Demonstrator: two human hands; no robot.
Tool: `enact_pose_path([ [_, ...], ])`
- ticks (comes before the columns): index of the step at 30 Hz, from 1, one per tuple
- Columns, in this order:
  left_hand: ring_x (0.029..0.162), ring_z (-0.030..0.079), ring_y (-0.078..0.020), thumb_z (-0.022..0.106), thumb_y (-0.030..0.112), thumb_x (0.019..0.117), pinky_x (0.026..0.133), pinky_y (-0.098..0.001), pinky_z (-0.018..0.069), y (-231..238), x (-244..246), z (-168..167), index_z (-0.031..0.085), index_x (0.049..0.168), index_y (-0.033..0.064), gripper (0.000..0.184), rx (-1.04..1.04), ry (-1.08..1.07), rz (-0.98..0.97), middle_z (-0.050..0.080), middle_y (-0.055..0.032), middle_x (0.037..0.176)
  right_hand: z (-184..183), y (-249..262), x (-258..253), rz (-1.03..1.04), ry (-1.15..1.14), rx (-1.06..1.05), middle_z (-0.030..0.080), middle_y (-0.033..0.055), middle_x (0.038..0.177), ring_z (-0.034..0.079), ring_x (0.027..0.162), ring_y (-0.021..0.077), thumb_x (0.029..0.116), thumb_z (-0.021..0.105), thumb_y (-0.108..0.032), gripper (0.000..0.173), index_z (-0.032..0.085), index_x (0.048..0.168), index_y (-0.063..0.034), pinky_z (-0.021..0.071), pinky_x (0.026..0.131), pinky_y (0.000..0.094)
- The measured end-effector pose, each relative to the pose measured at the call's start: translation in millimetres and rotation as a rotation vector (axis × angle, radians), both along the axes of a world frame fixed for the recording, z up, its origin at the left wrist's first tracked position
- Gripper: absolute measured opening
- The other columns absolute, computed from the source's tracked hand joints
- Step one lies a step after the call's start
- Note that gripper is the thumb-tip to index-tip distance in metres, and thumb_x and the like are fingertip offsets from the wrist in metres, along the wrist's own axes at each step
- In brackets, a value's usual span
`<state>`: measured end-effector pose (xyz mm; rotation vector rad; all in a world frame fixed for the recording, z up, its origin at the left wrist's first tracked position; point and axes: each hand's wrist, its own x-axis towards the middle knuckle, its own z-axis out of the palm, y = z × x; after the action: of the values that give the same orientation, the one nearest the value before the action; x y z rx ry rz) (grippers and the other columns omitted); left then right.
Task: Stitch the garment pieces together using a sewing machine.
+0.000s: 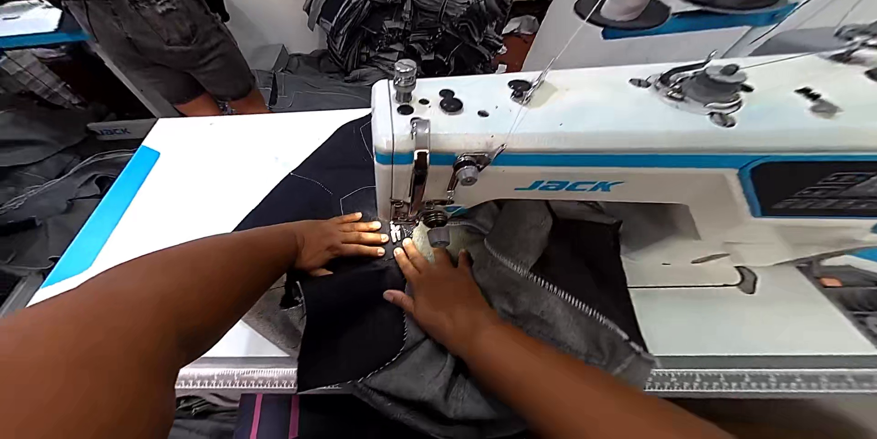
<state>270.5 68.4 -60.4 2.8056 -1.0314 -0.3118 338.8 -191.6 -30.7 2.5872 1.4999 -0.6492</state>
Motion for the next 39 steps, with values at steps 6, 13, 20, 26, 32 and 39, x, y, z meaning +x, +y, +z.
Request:
enact_pose_path([
  [6,0.155,0.026,-0.0361,0.084,0.011,0.0754,0.124,-0.0585,0.0167,-35,-17,-2,0.044,0.154,0.0066,0.088,-0.032,-0.021,0.324,0.035,-0.0157,0.165,-15,-8,61,0.26,-0.036,0.181,0.044,0.0059,0.161,0.032,0.152,0.0378,0.1003,0.052,-0.06,0.069,0.047,0.155,-0.0177,0.0248,0.117,0.0687],
  [13,0.156,0.024,-0.0245,0.049,0.04,0.1046,0.125,-0.0517,0.0173,-77,-18,16,0.044,0.155,0.0092,0.059,-0.062,0.123,0.659,0.035,-0.0066,0.165,25,-1,77,0.25,-0.02,0.054,0.064,0.016,0.135,0.055,0.13,0.0407,0.0983,0.066,-0.04,0.048,0.064,0.139,-0.0146,0.0311,0.114,0.0652],
  [20,0.155,0.027,-0.0365,0.027,0.056,0.1035,0.123,-0.0652,0.0141,-10,2,0,0.046,0.153,0.0079,0.072,-0.122,0.047,0.161,0.04,-0.0129,0.163,-28,-7,-12,-0.185,0.009,0.294,0.031,0.0033,0.168,0.015,0.156,0.045,0.1037,0.033,-0.062,0.073,0.035,0.161,-0.017,-0.0007,0.107,0.0866],
  [26,0.158,0.018,-0.0295,0.029,0.058,0.1039,0.125,-0.061,0.0068,-44,-17,2,0.04,0.158,0.0128,0.072,-0.1,0.08,0.467,0.032,-0.0049,0.167,-17,-17,42,0.069,0.119,0.213,0.026,0.0056,0.17,0.005,0.16,0.037,0.1062,0.033,-0.059,0.069,0.032,0.162,-0.0183,-0.0066,0.114,0.0801],
  [32,0.159,0.012,-0.0263,0.028,0.055,0.1055,0.126,-0.058,0.0039,-83,-27,2,0.033,0.161,0.0139,0.07,-0.072,0.088,0.75,0.026,-0.0024,0.17,15,-8,55,0.045,0.252,0.146,0.04,0.0082,0.163,0.019,0.157,0.0347,0.1085,0.044,-0.039,0.052,0.046,0.155,-0.016,-0.0025,0.119,0.0731],
  [39,0.16,0.008,-0.0256,0.03,0.059,0.1051,0.126,-0.0576,0.0014,-97,-26,5,0.028,0.163,0.0139,0.073,-0.038,0.113,0.848,0.021,-0.0023,0.171,-10,-9,-24,-0.154,0.146,0.169,0.015,-0.0005,0.173,-0.001,0.159,0.0396,0.1091,0.035,-0.049,0.065,0.023,0.165,-0.0184,-0.0041,0.11,0.0839],
])
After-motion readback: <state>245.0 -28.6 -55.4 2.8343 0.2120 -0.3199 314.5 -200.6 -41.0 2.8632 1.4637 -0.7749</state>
